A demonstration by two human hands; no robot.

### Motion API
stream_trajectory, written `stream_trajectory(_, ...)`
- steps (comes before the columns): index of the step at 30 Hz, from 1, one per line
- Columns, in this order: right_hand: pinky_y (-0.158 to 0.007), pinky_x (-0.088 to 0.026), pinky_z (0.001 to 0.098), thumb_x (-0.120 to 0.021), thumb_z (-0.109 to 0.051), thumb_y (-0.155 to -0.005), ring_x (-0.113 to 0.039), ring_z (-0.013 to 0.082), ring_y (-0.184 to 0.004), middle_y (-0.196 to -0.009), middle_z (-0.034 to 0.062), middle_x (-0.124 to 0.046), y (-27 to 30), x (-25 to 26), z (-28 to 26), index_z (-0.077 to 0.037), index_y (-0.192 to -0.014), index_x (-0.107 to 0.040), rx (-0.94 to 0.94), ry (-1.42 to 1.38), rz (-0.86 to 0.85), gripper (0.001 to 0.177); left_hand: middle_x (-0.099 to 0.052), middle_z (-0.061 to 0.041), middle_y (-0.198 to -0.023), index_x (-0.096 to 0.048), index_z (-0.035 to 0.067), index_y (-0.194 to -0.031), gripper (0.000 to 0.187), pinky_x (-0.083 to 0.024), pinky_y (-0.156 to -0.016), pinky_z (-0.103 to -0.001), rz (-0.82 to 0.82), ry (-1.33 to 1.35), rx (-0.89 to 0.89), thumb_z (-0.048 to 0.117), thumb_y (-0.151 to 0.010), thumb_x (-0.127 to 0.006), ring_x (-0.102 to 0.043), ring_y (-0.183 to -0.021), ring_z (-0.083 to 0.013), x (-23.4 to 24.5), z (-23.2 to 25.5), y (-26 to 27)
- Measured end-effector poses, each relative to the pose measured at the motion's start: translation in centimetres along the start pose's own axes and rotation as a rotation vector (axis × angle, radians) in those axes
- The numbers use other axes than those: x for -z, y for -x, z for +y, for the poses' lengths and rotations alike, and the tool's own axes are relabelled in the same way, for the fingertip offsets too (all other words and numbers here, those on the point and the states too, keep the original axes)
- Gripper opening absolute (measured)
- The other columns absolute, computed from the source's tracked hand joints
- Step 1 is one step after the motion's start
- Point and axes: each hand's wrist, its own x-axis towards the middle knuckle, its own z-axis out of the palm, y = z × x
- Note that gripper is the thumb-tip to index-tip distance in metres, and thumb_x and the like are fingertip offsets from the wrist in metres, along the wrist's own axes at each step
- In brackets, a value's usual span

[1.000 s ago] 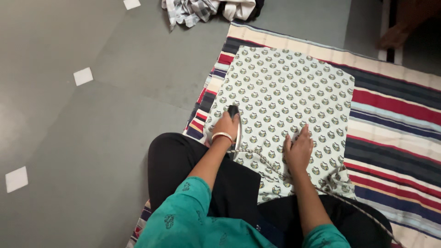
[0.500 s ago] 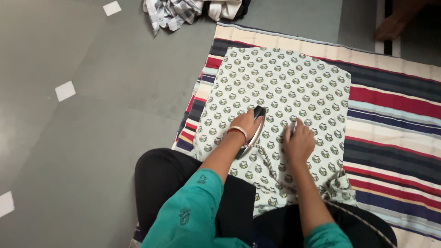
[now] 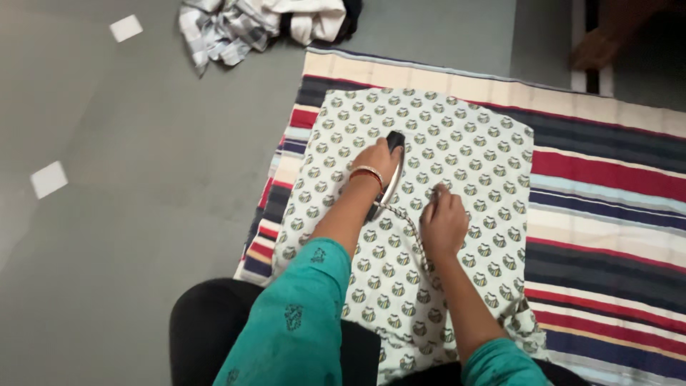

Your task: The person irons a patterned fabric laid on a striped mat using a handheld iron. They move the iron back and forth across the fabric, occasionally adjusting the fabric with their left hand.

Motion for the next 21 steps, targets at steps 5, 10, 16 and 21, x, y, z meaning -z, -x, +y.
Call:
stream_trajectory(5,-0.075,-0.049,0.0465,-0.063,-0.016,-0.093,-0.063,0.0327,-0.085,-0.094,0.0129,-0.062,-0.5,-0.3,0.4,-0.011,-0.121,-0.068,-0.015,0.032,-0.04,0.029,-0.073,-0.026,-0.105,-0.059,0.0,-0.119,0.051,-0.055,-0.089,-0.051,0.031,0.03,0.067,0.047,-0.101,-0.048,-0.071,-0.1,-0.0409,0.8,1.5,-4.5)
stream_trajectory(10,-0.077,-0.051,0.047,-0.064,-0.015,-0.092,-0.063,0.0333,-0.084,-0.095,0.0127,-0.062,-0.5,0.0,0.2,-0.012,-0.119,-0.068,-0.026,0.019,-0.029,0.028,-0.073,-0.025,-0.106,-0.056,0.0,-0.119,0.048,-0.055,-0.09,-0.051,0.17,0.108,0.208,0.044,-0.102,-0.047,-0.071,-0.102,-0.0411,1.3,2.4,-7.0)
stream_trajectory(16,-0.078,-0.049,0.0479,-0.063,-0.014,-0.091,-0.063,0.0334,-0.085,-0.095,0.0129,-0.062,-0.4,0.6,-0.5,-0.01,-0.119,-0.068,-0.048,-0.029,-0.046,0.029,-0.074,-0.023,-0.106,-0.056,0.0,-0.118,0.047,-0.057,-0.087,-0.051,0.296,0.212,0.379,0.043,-0.102,-0.047,-0.072,-0.1,-0.0396,2.2,0.9,-8.0)
stream_trajectory(21,-0.08,-0.048,0.0475,-0.062,-0.015,-0.095,-0.063,0.0333,-0.086,-0.096,0.0129,-0.062,-0.5,0.6,-0.7,-0.011,-0.12,-0.069,-0.065,-0.025,-0.049,0.026,-0.074,-0.024,-0.106,-0.057,0.0,-0.12,0.049,-0.056,-0.09,-0.051,0.339,0.192,0.398,0.044,-0.103,-0.048,-0.072,-0.102,-0.0405,4.4,-2.4,-8.6)
